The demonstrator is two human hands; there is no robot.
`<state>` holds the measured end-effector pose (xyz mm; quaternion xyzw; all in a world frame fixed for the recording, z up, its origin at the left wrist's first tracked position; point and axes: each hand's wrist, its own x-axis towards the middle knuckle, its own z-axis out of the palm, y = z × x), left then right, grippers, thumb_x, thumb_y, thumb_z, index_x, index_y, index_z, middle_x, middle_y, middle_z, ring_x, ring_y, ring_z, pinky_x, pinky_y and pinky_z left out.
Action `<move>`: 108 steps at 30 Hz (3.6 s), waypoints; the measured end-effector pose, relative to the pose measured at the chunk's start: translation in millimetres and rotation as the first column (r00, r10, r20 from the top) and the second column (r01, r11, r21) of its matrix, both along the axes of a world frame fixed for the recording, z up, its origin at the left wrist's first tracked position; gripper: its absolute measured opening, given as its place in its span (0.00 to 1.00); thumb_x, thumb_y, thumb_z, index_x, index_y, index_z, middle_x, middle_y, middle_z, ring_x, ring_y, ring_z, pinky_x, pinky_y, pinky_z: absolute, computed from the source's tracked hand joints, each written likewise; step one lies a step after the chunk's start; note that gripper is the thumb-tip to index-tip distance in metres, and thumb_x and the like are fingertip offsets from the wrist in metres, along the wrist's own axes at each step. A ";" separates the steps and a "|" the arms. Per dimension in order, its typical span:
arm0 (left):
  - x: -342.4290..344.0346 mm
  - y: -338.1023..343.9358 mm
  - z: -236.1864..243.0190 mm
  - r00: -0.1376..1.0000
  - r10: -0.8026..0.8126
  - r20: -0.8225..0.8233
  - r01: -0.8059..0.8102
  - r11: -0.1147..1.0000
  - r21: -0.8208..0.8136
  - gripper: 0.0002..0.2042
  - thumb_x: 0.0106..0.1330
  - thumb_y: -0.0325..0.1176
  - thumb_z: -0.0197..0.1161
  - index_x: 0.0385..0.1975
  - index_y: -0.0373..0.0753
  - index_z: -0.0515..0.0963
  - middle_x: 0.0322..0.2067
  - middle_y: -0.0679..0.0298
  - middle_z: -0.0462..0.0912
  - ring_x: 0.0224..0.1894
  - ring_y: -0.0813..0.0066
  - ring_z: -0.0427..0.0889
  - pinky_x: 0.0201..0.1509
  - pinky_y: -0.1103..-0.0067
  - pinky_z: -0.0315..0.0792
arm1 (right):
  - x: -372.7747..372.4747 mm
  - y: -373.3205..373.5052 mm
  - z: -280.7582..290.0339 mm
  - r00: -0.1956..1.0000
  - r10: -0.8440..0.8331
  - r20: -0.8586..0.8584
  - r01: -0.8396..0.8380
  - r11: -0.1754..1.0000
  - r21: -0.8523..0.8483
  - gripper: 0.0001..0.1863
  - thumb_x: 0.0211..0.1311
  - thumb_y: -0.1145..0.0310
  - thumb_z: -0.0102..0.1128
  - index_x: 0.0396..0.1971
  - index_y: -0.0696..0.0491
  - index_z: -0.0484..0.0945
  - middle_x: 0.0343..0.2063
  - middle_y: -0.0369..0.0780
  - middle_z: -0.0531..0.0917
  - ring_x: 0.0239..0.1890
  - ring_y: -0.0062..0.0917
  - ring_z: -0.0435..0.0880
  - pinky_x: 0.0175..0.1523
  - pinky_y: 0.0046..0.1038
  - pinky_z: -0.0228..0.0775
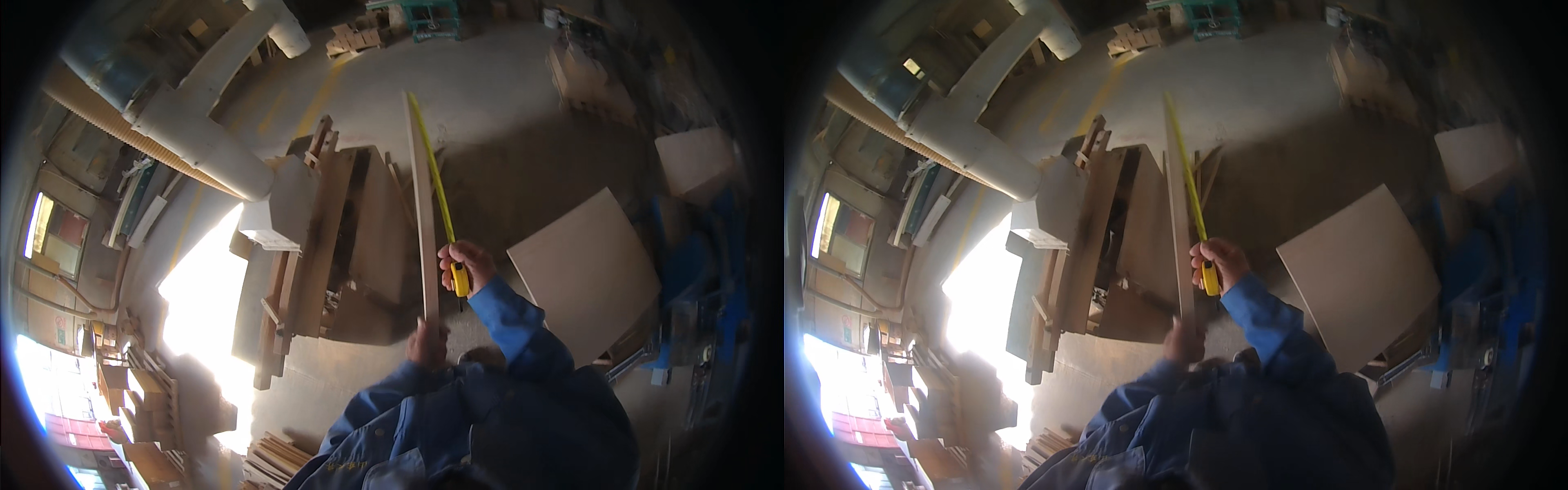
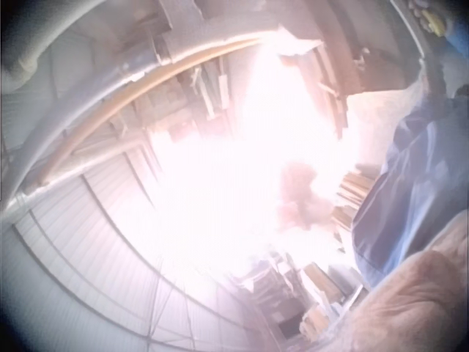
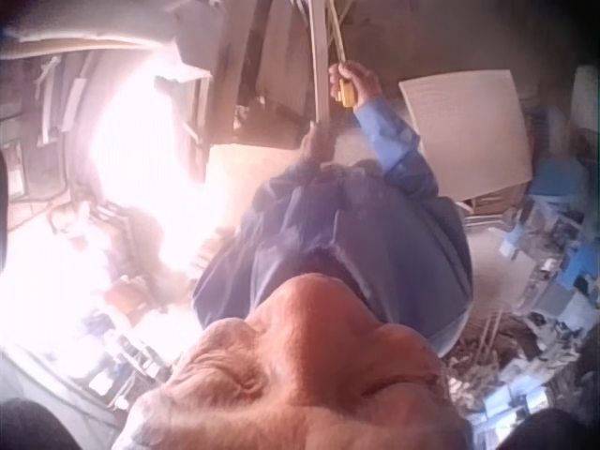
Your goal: The person measures a wooden plank with a tape measure, marks it with a pencil, and uses a wrench to adjust a clamp on a workbench. They then place the plank on a table saw and cut it, repeating the process with another plank.
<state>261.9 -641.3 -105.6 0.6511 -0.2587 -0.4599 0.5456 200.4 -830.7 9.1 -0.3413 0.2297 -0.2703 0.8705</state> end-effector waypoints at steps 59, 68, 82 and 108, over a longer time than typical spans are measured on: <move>-1.6 -148.8 191.3 0.556 -0.517 -0.651 -0.079 0.746 -0.661 0.27 0.69 0.58 0.35 0.45 0.38 0.69 0.28 0.66 0.70 0.33 0.69 0.74 0.47 0.69 0.71 | -113.5 81.0 96.3 0.809 -0.425 -0.406 -0.052 0.636 -0.770 0.19 0.61 0.72 0.46 0.51 0.64 0.70 0.28 0.40 0.78 0.27 0.18 0.75 0.35 0.20 0.70; -2.1 -153.3 186.8 0.558 -0.510 -0.655 -0.100 0.742 -0.663 0.28 0.70 0.58 0.32 0.45 0.38 0.69 0.27 0.66 0.70 0.34 0.68 0.74 0.47 0.69 0.70 | -110.3 77.9 91.7 0.811 -0.439 -0.386 -0.028 0.630 -0.776 0.19 0.61 0.72 0.47 0.51 0.64 0.70 0.29 0.41 0.79 0.27 0.18 0.76 0.36 0.20 0.70; -1.3 -156.2 179.9 0.592 -0.502 -0.630 -0.102 0.729 -0.677 0.29 0.70 0.57 0.31 0.45 0.36 0.69 0.27 0.65 0.69 0.32 0.67 0.74 0.45 0.70 0.69 | -112.3 74.1 77.2 0.807 -0.484 -0.339 -0.005 0.568 -0.823 0.17 0.59 0.77 0.50 0.49 0.62 0.71 0.22 0.40 0.79 0.23 0.18 0.78 0.32 0.21 0.72; 31.1 -27.7 86.0 0.859 -0.339 -0.382 0.210 0.916 -0.341 0.28 0.68 0.57 0.43 0.46 0.35 0.72 0.19 0.69 0.72 0.15 0.82 0.69 0.17 0.85 0.60 | -111.9 31.8 46.5 0.884 -0.433 -0.175 0.343 0.856 -0.386 0.15 0.62 0.58 0.54 0.39 0.54 0.78 0.21 0.35 0.77 0.17 0.20 0.75 0.24 0.21 0.70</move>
